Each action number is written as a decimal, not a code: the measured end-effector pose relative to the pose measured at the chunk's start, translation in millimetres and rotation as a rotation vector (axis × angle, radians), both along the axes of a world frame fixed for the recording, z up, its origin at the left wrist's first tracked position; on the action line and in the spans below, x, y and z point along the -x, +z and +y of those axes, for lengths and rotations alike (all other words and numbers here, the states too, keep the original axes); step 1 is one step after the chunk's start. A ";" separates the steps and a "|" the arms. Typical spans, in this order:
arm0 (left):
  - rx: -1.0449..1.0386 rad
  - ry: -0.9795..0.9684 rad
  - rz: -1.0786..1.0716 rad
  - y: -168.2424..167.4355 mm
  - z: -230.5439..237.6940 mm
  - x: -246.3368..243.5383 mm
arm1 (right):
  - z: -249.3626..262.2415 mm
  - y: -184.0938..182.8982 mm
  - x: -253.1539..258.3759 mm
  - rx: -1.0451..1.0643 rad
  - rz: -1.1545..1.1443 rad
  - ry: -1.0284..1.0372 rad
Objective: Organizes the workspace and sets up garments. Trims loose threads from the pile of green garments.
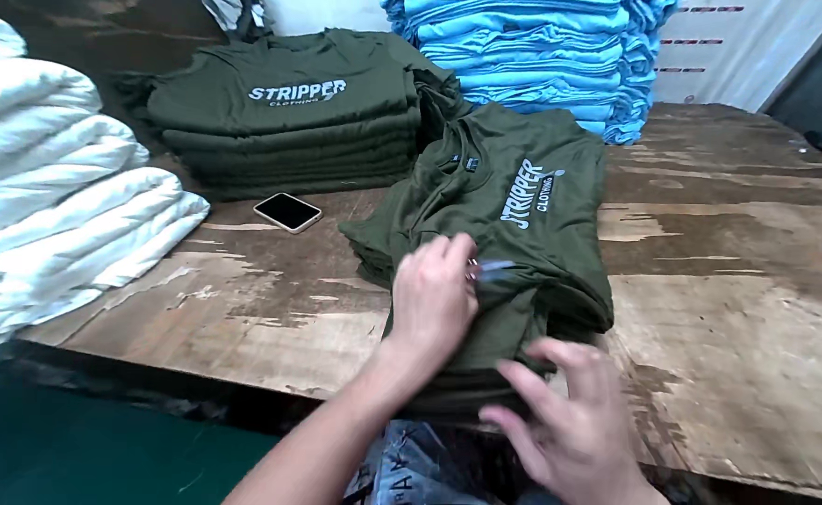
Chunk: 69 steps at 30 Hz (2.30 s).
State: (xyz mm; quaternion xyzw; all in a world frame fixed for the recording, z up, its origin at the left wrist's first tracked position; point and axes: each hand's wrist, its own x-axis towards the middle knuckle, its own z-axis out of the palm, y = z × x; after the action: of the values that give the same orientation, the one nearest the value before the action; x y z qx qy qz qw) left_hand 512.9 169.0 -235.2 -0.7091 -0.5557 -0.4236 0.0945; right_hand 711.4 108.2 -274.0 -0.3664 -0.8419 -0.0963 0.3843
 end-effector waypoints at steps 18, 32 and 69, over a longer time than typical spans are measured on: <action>-0.144 -0.513 -0.209 -55.8 -43.8 59.4 | 12.4 20.2 35.6 -0.075 0.156 -0.156; -0.010 -0.342 -0.028 -53.5 -67.4 50.1 | -25.8 22.9 -54.4 0.379 -0.104 0.116; -0.030 -0.400 -0.055 -53.8 -63.1 6.3 | -13.1 -37.4 -43.0 -0.116 0.093 -0.035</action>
State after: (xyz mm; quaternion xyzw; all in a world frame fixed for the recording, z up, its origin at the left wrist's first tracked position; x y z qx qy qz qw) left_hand 506.5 105.9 -289.0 -0.7921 -0.3999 -0.4612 0.0036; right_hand 754.4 95.1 -311.4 -0.3625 -0.8096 -0.1345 0.4417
